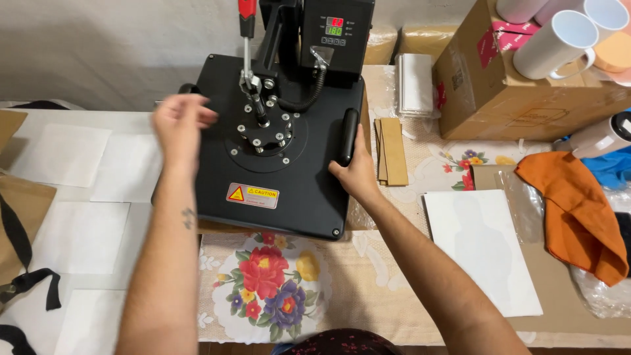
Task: The person is using a heat press machine to apply heat and pressure to a white rectangular substrate, including positioning the item and a protective teflon sheet.
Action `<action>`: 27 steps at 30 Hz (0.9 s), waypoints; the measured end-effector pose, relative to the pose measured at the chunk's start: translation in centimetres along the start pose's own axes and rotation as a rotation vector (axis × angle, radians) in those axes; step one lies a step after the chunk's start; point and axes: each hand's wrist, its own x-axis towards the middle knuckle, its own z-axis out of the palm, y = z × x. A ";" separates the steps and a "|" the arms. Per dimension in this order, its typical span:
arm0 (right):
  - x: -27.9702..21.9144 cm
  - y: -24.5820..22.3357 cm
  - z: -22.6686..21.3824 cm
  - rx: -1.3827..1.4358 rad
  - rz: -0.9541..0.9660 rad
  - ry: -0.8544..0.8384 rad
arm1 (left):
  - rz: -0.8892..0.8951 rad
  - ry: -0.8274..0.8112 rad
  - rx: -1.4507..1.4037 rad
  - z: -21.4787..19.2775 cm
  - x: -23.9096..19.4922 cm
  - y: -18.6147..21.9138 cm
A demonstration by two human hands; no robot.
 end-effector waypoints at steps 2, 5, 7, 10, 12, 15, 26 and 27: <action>-0.2 -0.5 -0.2 -0.026 0.001 -0.027 | 0.155 0.253 0.298 -3.2 2.8 -5.1; 1.0 0.3 -1.0 -0.103 0.001 -0.062 | -0.159 0.019 0.739 -5.0 4.9 -8.1; 2.2 2.2 -1.2 -0.155 0.010 -0.090 | -0.229 -0.133 0.612 -5.0 5.8 -10.6; 2.3 1.4 -1.8 -0.168 0.026 -0.113 | -0.188 -0.149 0.540 -3.6 5.1 -8.0; 2.7 1.6 -2.1 -0.179 0.036 -0.118 | -0.207 -0.180 0.545 -3.0 4.2 -6.0; 3.3 2.1 -2.9 -0.194 0.035 -0.125 | -0.252 -0.241 0.539 -2.8 2.0 -0.8; 6.5 2.4 -6.9 -0.302 0.012 -0.179 | -0.333 -0.172 0.427 -0.7 0.3 -1.3; 6.7 1.4 -7.5 -0.356 -0.013 -0.214 | -0.357 -0.174 0.448 -0.6 0.2 -0.9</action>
